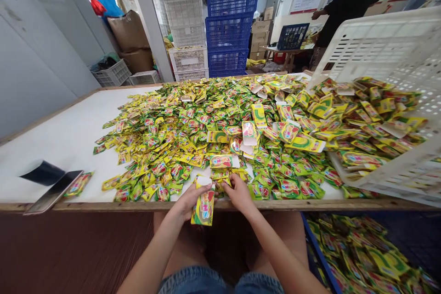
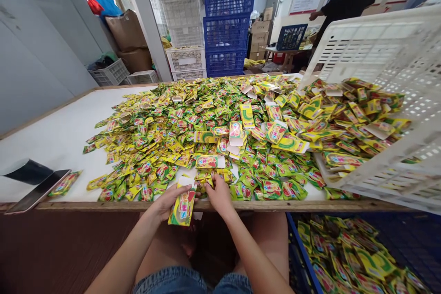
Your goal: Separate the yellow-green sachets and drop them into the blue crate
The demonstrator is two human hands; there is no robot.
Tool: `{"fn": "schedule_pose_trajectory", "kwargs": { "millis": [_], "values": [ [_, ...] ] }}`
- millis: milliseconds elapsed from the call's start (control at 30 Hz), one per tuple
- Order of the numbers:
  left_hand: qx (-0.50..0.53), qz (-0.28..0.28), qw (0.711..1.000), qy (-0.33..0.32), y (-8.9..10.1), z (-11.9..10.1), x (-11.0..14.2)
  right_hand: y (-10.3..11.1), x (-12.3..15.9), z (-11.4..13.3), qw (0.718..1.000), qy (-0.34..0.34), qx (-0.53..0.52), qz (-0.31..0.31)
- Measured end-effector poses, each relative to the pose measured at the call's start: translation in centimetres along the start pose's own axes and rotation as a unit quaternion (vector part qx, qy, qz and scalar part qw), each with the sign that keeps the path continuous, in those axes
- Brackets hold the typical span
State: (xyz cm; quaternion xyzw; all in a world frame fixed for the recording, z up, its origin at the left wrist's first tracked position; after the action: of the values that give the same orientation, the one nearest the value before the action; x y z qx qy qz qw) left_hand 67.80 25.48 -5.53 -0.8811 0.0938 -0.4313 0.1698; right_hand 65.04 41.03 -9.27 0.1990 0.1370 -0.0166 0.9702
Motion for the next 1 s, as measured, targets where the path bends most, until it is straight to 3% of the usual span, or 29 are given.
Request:
{"fn": "schedule_pose_trajectory", "kwargs": {
  "millis": [167, 333, 500, 567, 667, 800, 1000],
  "values": [
    [0.01, -0.008, 0.998, -0.065, 0.9, 0.2, 0.6, 0.2, 0.1, 0.0, 0.997, -0.003, -0.083, -0.013],
    [-0.01, 0.033, 0.997, -0.066, 0.7, 0.1, 1.6, 0.9, -0.1, 0.9, 0.98, -0.022, -0.193, -0.033],
    [0.008, 0.028, 0.996, -0.086, 0.4, -0.2, 3.0, 1.7, 0.3, 1.0, 0.955, -0.051, -0.263, -0.123],
    [0.002, 0.039, 0.995, -0.093, 0.2, -0.1, 3.1, 1.5, 0.7, 1.3, 0.951, -0.049, -0.284, -0.112],
    [-0.019, 0.031, 0.992, -0.122, -0.1, 0.2, 2.8, 0.7, 1.3, 2.2, 0.948, -0.028, -0.313, -0.04],
    [-0.055, 0.015, 0.988, -0.142, -0.5, 0.6, 2.2, 0.7, 2.0, 3.0, 0.961, -0.032, -0.276, 0.008],
    [-0.094, 0.034, 0.984, -0.151, -1.7, 1.0, 2.0, 1.6, 1.9, 2.5, 0.98, -0.026, -0.193, -0.052]
  ]
}}
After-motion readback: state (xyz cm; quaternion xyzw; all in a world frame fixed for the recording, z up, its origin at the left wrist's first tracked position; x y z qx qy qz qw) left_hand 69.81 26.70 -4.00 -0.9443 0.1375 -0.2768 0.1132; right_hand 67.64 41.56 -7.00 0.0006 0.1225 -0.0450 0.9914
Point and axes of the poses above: each hand's wrist, its own x-axis away from the middle knuckle, its own y-axis out of the back of the hand, z = x × y, the point moved 4 cm from there along -x, towards the middle knuckle, and after that the axes turned 14 degrees about y, right-handed, at the moved point
